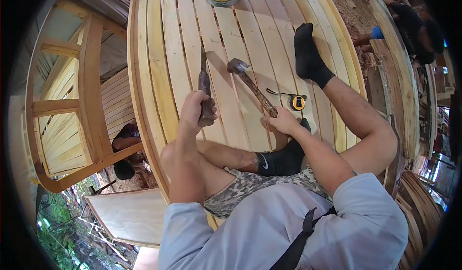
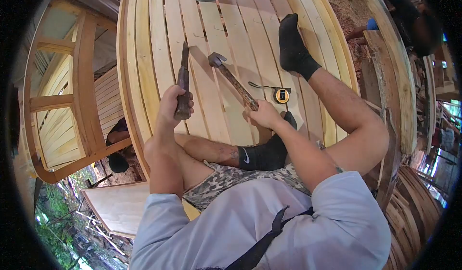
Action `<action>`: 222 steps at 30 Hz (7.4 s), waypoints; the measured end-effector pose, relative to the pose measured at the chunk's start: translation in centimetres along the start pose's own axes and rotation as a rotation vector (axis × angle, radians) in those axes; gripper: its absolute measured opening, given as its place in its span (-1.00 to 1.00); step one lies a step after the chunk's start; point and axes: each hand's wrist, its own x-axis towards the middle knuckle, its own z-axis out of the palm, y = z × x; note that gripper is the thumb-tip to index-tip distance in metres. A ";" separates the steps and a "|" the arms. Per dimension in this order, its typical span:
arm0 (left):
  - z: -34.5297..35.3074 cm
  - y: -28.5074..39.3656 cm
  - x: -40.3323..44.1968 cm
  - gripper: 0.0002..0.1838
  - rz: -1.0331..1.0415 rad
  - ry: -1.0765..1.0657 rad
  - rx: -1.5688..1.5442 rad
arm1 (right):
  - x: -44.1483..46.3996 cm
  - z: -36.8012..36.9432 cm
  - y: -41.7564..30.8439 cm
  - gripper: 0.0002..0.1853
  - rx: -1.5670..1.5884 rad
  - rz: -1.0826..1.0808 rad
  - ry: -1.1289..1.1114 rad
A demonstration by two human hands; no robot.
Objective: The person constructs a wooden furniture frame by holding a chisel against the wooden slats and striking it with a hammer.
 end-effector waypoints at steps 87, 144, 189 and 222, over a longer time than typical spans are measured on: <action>1.2 0.0 1.8 -0.85 -0.133 -0.075 -0.042 | 3.2 -1.6 -12.7 -0.61 0.385 -0.446 0.189; 3.1 -1.5 -3.9 -0.84 0.012 -0.101 -0.103 | 0.3 1.6 0.2 -0.75 0.702 -0.011 -0.071; 3.9 1.6 3.3 -0.94 -0.306 -0.180 -0.111 | -2.0 4.4 -0.9 -0.82 0.796 0.041 0.015; 4.8 1.0 2.3 -0.91 -0.222 -0.153 -0.055 | -2.6 1.4 -0.2 -0.64 0.618 0.008 -0.076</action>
